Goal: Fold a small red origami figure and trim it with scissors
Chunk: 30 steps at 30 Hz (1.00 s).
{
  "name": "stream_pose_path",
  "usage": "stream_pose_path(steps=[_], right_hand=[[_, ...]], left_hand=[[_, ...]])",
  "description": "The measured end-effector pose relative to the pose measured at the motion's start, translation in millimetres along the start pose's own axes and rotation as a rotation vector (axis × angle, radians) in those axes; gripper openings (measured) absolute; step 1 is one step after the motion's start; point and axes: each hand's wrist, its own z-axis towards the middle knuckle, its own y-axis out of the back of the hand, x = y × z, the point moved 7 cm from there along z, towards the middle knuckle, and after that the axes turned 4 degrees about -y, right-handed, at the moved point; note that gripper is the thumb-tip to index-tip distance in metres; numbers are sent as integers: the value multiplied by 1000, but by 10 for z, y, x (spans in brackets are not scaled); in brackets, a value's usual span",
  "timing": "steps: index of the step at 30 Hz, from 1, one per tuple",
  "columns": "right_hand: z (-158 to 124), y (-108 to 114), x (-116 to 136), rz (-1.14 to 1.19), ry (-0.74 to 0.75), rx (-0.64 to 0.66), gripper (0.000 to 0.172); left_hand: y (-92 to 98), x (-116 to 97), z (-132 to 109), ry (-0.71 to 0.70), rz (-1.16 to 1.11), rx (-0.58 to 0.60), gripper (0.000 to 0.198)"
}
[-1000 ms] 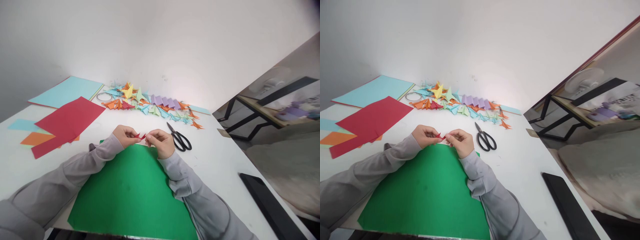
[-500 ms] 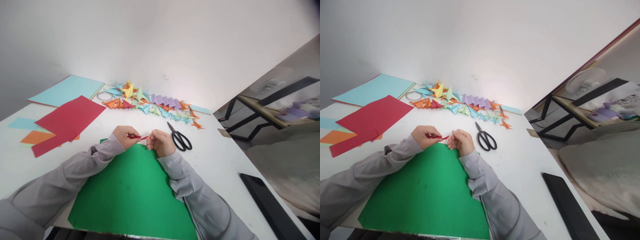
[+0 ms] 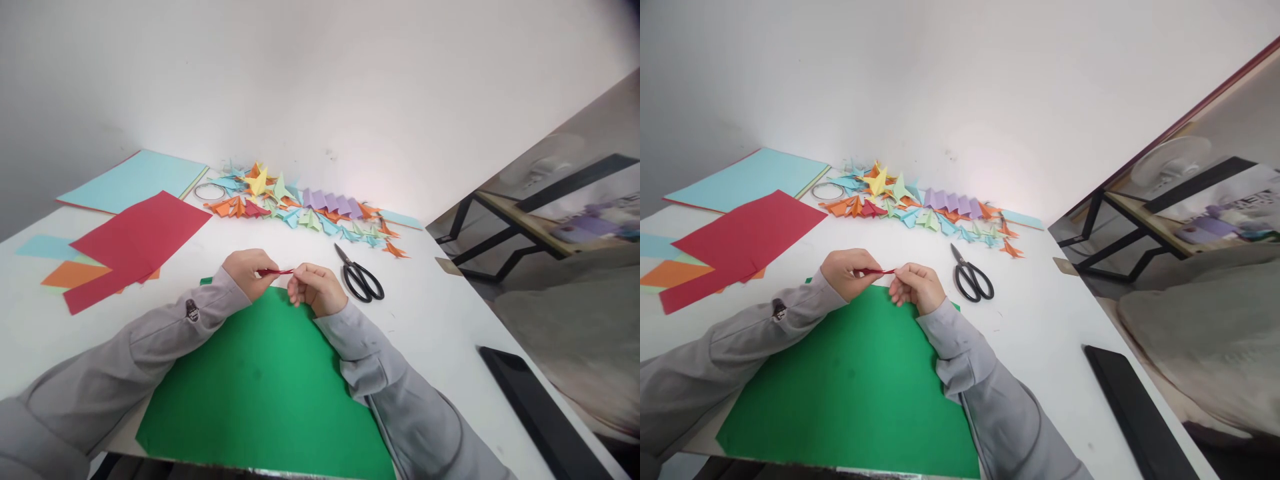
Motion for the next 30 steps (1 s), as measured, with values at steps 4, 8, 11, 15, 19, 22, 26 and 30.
stream_pose_path(steps=[4,8,11,15,19,22,26,30], right_hand=[[7,-1,-10,-2,-6,9,24],[2,-18,-32,-8,-52,40,19],[1,-30,-62,-11,-108,61,18],[3,-47,-83,-16,-144,68,17],[-3,-75,-80,-29,-143,74,19],[-9,-79,-68,-28,-129,69,20],[-11,-59,-61,-26,-100,54,21],[-11,-36,-73,-52,-82,36,21]], left_hand=[[4,-3,-13,-42,22,-14,13],[6,-92,-47,-213,108,-34,18],[6,-169,-86,-322,222,-47,22],[6,-261,-116,-414,368,-51,25],[22,-298,-117,-447,377,-72,24],[23,-265,-103,-400,257,-76,22],[-21,-124,-56,-181,17,-29,17],[-102,54,-27,117,-141,55,12]])
